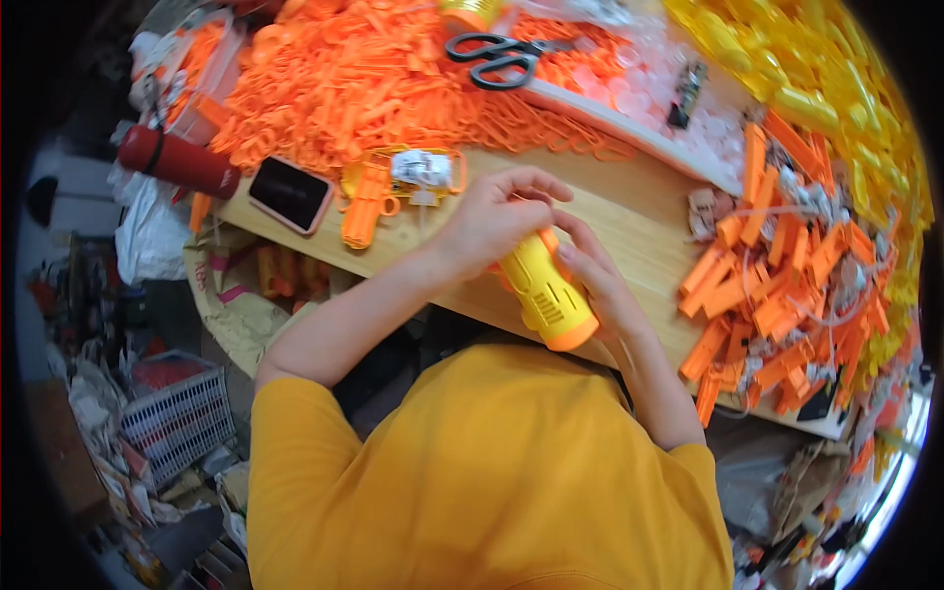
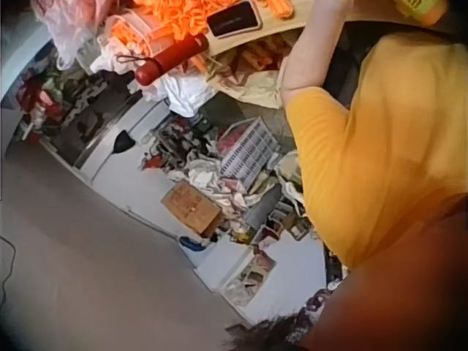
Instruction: Manually assembling various plastic components of toy guns at a workbench.
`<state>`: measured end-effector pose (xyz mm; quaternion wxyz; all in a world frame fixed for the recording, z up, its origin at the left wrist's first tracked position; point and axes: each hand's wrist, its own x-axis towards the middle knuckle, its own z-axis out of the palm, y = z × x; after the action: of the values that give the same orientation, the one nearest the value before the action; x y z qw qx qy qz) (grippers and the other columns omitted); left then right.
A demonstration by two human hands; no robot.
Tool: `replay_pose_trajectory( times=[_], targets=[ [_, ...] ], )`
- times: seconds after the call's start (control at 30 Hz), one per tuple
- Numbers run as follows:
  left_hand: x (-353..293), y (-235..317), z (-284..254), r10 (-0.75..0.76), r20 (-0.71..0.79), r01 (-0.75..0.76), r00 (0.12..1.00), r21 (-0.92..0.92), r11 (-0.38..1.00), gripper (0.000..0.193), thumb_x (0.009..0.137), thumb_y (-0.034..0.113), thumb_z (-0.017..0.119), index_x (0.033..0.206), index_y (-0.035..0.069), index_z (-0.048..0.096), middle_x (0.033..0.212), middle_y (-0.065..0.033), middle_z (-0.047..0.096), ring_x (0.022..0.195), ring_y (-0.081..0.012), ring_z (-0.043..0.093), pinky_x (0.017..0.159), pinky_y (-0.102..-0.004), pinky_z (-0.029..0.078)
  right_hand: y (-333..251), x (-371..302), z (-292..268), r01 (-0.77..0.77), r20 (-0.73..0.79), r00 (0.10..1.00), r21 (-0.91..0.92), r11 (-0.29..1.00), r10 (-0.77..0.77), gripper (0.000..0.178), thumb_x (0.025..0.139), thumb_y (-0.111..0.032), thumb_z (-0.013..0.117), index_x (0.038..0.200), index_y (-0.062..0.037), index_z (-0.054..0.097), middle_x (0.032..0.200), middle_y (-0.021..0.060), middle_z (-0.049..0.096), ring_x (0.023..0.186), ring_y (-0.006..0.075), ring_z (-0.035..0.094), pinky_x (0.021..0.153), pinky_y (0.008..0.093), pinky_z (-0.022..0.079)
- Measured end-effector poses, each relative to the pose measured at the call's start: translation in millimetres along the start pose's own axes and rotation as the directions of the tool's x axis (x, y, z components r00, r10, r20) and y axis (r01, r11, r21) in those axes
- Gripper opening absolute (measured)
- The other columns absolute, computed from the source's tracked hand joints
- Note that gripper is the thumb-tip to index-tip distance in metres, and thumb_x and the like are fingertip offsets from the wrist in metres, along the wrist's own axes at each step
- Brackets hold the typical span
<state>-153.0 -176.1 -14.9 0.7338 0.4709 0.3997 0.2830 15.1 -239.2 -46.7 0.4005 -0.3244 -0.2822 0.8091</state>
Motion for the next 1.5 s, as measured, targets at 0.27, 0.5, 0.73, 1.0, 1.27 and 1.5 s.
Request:
replay_pose_trajectory(
  times=[0.27,0.5,0.73,1.0,1.27,1.5],
  targets=[
    [-1,5,-12,0.33,-0.049,-0.325,0.943,0.094,0.941,0.022,0.082,0.009,0.066,0.103,0.004,0.062,0.094,-0.0033,0.06,0.093,-0.0094,0.057,0.085,-0.0254,0.047,0,-1,17,0.099,-0.059,0.993,-0.004,0.995,-0.099,0.057,0.091,-0.038,0.05,0.135,-0.0071,0.033,0.113,0.0222,0.057,0.091,0.0321,0.064,0.072,0.042,0.056],
    [3,53,-205,0.669,-0.628,-0.312,0.397,0.593,0.742,0.012,0.083,0.012,0.067,0.091,0.003,0.069,0.083,-0.0044,0.068,0.076,-0.0095,0.062,0.068,-0.0243,0.049,-14,-16,-3,0.176,-0.039,0.984,0.211,0.962,-0.171,0.061,0.092,-0.045,0.045,0.134,0.0001,0.04,0.115,0.0239,0.056,0.099,0.0334,0.059,0.085,0.0439,0.05],
    [-2,72,-322,0.862,-0.45,0.292,0.232,0.878,0.379,0.016,0.082,0.023,0.064,0.087,0.009,0.07,0.088,-0.0125,0.066,0.082,-0.0279,0.065,0.073,-0.038,0.051,-15,-23,-12,0.255,-0.119,0.966,0.273,0.928,-0.23,0.058,0.093,-0.043,0.042,0.135,-0.0034,0.04,0.116,0.0238,0.053,0.096,0.0308,0.06,0.082,0.0434,0.051],
    [43,92,-306,0.789,-0.487,0.574,0.374,0.79,0.216,0.022,0.082,0.031,0.065,0.093,0.013,0.071,0.1,-0.0112,0.061,0.089,-0.0297,0.063,0.076,-0.0408,0.051,-13,-24,-7,0.262,-0.278,0.942,0.271,0.926,-0.186,0.057,0.092,-0.043,0.041,0.134,-0.0043,0.041,0.115,0.0238,0.053,0.094,0.0292,0.06,0.081,0.0448,0.051],
    [40,93,-297,0.811,-0.531,0.456,0.245,0.801,0.387,0.024,0.077,0.034,0.069,0.088,0.013,0.073,0.099,-0.0096,0.06,0.091,-0.0269,0.063,0.076,-0.0381,0.051,-14,-30,-15,0.304,-0.246,0.941,0.314,0.899,-0.233,0.056,0.091,-0.043,0.042,0.133,-0.0059,0.043,0.115,0.0218,0.055,0.094,0.031,0.06,0.082,0.0481,0.051],
    [25,78,-305,0.888,-0.351,0.186,0.298,0.934,0.306,0.024,0.073,0.026,0.077,0.087,0.007,0.073,0.089,-0.0067,0.066,0.079,-0.0172,0.064,0.07,-0.0296,0.05,-14,-28,-21,0.342,-0.362,0.908,0.342,0.875,-0.213,0.055,0.089,-0.045,0.043,0.125,-0.0049,0.052,0.115,0.018,0.059,0.096,0.038,0.06,0.083,0.0549,0.049]
  ],
)
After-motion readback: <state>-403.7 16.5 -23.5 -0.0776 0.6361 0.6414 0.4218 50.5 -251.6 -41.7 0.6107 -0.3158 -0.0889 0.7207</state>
